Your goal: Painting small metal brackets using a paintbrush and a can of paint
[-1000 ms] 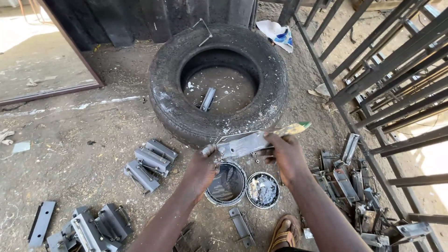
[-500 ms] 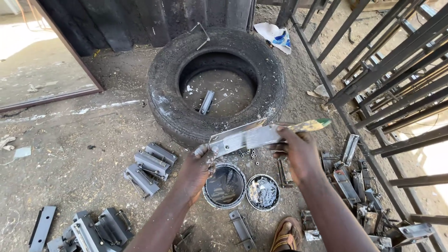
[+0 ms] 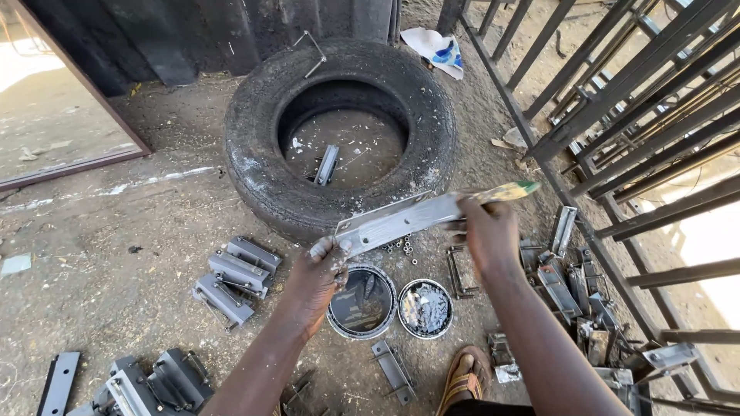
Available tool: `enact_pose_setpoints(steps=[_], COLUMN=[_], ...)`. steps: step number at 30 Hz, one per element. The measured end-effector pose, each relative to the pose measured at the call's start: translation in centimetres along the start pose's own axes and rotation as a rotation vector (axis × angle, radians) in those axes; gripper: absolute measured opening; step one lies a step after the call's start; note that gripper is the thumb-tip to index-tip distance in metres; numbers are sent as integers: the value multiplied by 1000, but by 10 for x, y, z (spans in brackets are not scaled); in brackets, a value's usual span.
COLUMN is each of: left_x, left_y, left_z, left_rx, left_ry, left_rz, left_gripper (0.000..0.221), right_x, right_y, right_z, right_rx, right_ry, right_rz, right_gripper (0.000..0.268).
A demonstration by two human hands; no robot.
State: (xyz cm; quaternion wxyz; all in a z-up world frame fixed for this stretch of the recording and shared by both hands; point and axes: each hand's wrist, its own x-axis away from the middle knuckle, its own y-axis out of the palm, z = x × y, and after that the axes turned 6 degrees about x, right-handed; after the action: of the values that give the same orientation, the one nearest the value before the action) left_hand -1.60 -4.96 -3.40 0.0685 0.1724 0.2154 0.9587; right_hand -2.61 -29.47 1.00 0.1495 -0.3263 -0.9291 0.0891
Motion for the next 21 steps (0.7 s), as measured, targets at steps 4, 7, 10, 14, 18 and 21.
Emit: enact_pose_setpoints(steps=[4, 7, 10, 14, 18, 21], left_x=[2, 3, 13, 13, 10, 11], left_y=[-3, 2, 9, 13, 14, 13], left_z=[4, 12, 23, 28, 26, 24], left_rx=[2, 14, 31, 28, 24, 26], left_ry=[-2, -7, -28, -17, -22, -14], left_rz=[23, 1, 5, 39, 17, 16], left_gripper=[10, 12, 13, 11, 12, 11], right_x=[8, 27, 14, 32, 44, 18], right_y=[-13, -3, -9, -11, 2, -7], right_z=[-14, -24, -9, -34, -23, -8], right_rx=[33, -33, -34, 71, -27, 226], right_ry=[-111, -68, -73, -227, -128, -191], right_rz=[47, -94, -53, -19, -184, -82], right_gripper=[21, 31, 26, 30, 34, 28])
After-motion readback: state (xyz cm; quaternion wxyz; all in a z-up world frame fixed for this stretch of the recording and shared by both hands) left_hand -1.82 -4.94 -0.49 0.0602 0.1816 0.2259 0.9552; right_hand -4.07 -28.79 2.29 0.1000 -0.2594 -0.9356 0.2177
